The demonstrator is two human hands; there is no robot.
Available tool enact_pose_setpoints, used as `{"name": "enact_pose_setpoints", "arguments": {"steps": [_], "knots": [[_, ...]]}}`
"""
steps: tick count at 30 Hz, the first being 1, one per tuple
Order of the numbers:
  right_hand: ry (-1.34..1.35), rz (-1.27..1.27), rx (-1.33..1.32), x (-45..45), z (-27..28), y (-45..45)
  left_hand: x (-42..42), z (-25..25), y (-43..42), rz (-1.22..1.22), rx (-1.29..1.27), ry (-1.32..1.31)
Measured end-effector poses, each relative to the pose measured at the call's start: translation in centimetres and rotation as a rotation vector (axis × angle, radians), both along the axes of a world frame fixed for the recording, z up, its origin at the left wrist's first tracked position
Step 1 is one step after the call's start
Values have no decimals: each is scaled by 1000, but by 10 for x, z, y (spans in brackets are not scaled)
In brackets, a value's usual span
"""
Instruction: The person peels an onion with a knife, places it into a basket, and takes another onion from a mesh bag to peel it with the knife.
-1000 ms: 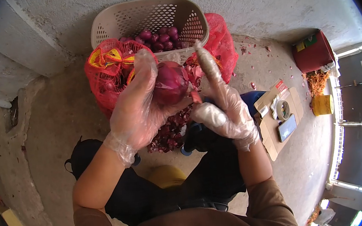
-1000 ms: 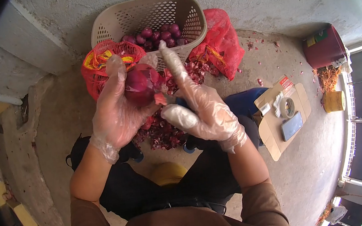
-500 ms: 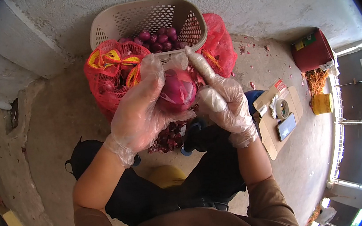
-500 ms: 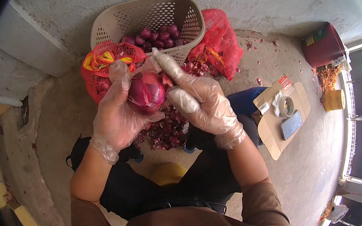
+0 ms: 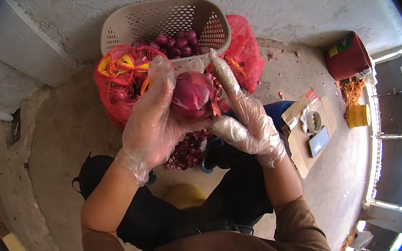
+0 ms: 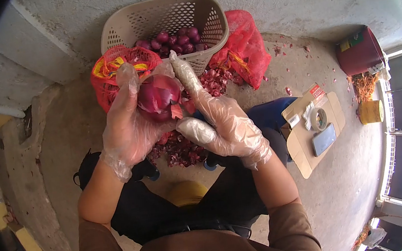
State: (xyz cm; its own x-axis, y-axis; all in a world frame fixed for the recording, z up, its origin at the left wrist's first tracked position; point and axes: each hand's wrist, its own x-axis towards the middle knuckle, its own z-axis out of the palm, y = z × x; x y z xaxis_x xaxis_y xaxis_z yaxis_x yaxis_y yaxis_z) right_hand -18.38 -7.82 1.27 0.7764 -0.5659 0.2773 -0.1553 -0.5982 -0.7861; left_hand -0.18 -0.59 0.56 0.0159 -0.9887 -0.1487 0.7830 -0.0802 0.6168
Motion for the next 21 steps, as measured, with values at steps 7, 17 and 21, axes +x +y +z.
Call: {"name": "enact_pose_setpoints", "arguments": {"steps": [7, 17, 21], "knots": [[-16, 30, -28, 1, 0, 3, 5, -9, -1, -120, -92, 139], [-74, 10, -53, 4, -7, 2, 3, -3, 0, -109, -16, 118], [-48, -32, -76, 4, -6, 4, 1, -3, -2, -91, 31, 120]]}}
